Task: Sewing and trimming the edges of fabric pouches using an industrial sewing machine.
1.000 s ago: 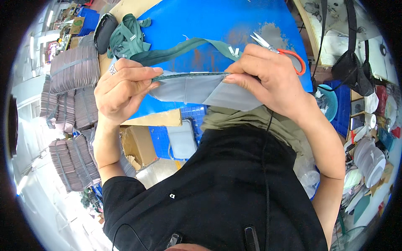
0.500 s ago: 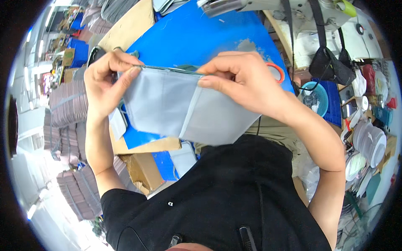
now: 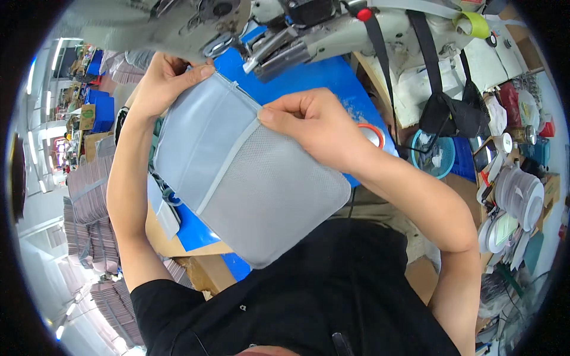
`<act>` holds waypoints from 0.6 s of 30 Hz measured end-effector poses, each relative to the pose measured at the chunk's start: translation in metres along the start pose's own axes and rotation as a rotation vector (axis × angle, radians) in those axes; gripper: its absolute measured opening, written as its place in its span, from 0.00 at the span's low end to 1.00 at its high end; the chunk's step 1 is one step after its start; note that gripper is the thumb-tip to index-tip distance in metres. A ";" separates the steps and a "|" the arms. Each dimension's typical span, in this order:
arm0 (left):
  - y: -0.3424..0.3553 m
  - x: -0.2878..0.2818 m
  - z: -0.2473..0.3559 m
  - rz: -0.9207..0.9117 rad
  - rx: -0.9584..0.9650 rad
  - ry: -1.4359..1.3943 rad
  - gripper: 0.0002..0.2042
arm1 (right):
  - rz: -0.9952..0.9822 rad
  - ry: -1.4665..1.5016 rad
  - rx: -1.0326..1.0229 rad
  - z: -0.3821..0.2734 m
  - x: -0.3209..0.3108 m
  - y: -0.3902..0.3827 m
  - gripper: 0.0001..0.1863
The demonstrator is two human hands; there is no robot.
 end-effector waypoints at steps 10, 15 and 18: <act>0.021 0.002 -0.012 0.138 -0.046 0.185 0.09 | 0.074 0.008 0.034 -0.004 -0.003 0.017 0.19; 0.024 -0.007 -0.026 0.113 -0.018 0.170 0.11 | 0.086 -0.014 0.012 -0.006 -0.002 0.023 0.20; 0.029 -0.010 -0.029 0.142 0.003 0.362 0.16 | 0.106 -0.025 -0.029 -0.001 -0.004 0.030 0.20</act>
Point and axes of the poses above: each hand's wrist, its own y-axis towards the middle knuckle, its own x-axis out of the palm, z = x × y, the point moved 1 cm from there along y, towards the middle knuckle, and after that the axes turned 7 degrees about z, right-handed, at the moved point
